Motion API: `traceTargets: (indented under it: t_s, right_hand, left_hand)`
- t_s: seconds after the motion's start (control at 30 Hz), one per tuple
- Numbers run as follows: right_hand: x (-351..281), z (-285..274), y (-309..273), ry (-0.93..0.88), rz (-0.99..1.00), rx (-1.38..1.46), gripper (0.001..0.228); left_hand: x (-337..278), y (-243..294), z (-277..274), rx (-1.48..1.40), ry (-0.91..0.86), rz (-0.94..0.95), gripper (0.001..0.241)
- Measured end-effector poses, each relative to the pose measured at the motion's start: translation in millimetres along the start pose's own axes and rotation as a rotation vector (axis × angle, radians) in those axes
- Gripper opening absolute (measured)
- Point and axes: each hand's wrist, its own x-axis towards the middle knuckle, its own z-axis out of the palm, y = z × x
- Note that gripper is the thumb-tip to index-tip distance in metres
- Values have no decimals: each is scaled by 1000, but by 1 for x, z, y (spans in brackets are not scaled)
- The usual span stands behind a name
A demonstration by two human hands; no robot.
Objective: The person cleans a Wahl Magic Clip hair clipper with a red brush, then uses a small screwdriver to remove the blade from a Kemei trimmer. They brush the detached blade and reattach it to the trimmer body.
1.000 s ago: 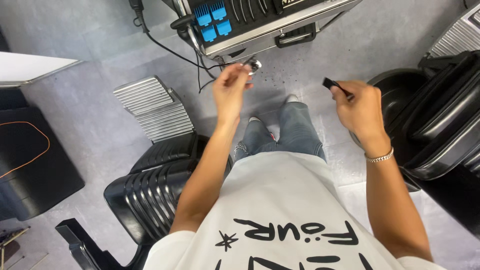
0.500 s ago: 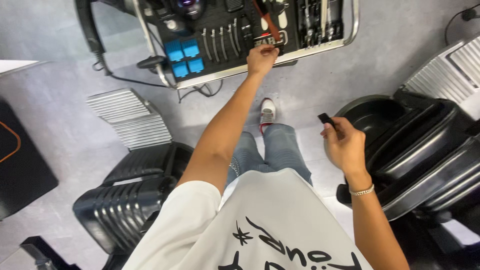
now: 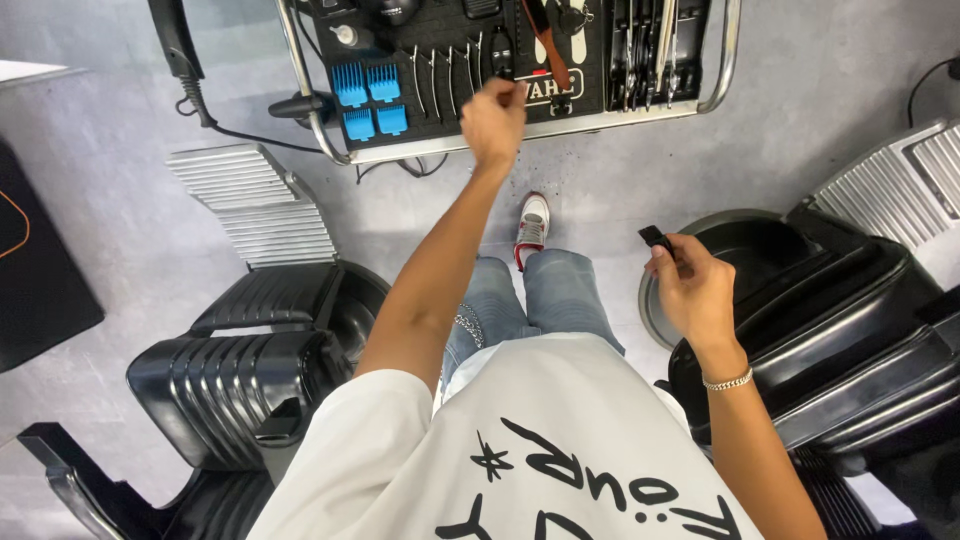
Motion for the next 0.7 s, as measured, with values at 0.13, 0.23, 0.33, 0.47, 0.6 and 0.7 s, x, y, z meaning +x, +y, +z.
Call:
traceTargets:
  t_s: [0.13, 0.23, 0.33, 0.47, 0.6, 0.7]
  right_hand:
    - [-2, 3, 2, -23, 4, -5, 20]
    - [-9, 5, 3, -19, -30, -43, 21]
    - [-11, 4, 2, -9, -22, -14, 21]
    - [-18, 3, -2, 27, -14, -47, 23]
    - [-25, -2, -18, 111, -67, -3, 22]
    - [-38, -4, -42, 124, -116, 218, 21]
  left_hand:
    - [15, 5, -11, 220, 196, 105, 47]
    - [28, 0, 0, 320, 126, 158, 51]
    - [41, -3, 10, 399, 31, 148, 53]
    - [47, -1, 9, 421, 9, 196, 45]
    - [19, 17, -26, 158, 17, 440, 43]
    - [-38, 36, -77, -51, -95, 620, 44]
